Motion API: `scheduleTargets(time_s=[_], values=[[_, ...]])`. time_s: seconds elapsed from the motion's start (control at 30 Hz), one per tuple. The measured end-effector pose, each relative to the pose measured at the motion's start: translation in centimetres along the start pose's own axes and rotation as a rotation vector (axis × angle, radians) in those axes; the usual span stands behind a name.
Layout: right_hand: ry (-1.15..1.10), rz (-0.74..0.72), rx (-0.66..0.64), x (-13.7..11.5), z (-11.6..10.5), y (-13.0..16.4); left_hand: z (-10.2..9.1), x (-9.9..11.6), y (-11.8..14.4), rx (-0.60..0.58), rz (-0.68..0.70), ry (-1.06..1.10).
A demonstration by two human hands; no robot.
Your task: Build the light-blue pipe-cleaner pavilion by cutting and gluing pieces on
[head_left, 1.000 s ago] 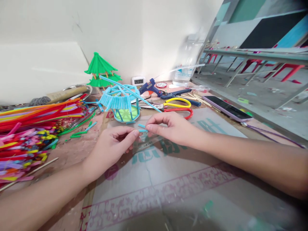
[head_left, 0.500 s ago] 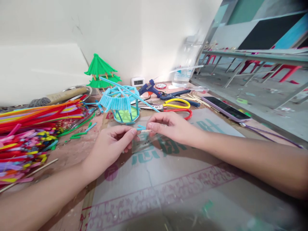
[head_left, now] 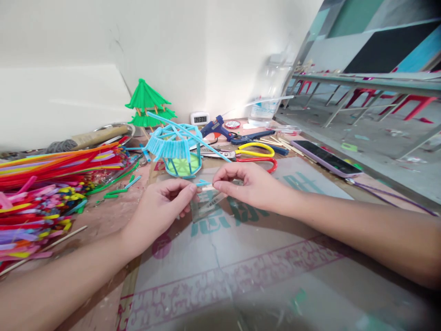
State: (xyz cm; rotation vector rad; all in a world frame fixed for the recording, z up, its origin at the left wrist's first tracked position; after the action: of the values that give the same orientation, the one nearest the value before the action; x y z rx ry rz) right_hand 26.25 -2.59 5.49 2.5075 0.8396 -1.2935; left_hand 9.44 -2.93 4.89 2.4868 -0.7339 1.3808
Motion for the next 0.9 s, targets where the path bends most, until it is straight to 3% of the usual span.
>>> scheduleTargets(time_s=[0.2, 0.37, 0.63, 0.9], values=[[0.148, -0.115, 0.072, -2.1, -0.5, 0.2, 0.4, 0.9, 0.2, -0.046, 0.077, -0.129], [0.172, -0.069, -0.024, -2.3, 0.4, 0.1, 1.1, 0.4, 0.3, -0.118, 0.088, -0.08], [0.094, 0.031, -0.058, -1.3, 0.3, -0.2, 1.5, -0.5, 0.2, -0.172, -0.005, 0.093], [-0.046, 0.098, -0.282, 0.1, 0.6, -0.4, 1.8, -1.0, 0.1, -0.181, -0.056, 0.172]])
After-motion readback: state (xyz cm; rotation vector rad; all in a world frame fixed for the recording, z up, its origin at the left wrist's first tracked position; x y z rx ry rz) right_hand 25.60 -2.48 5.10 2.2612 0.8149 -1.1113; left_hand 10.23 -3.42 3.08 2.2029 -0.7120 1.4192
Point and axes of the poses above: each hand's wrist, its own y-axis away from the middle knuckle, its own z-axis out of the palm, x = y × z, the point moved 6 cm from there along -y, towards the middle knuckle, and after that the axes turned 13 degrees about -x, right-handed, at the moved point
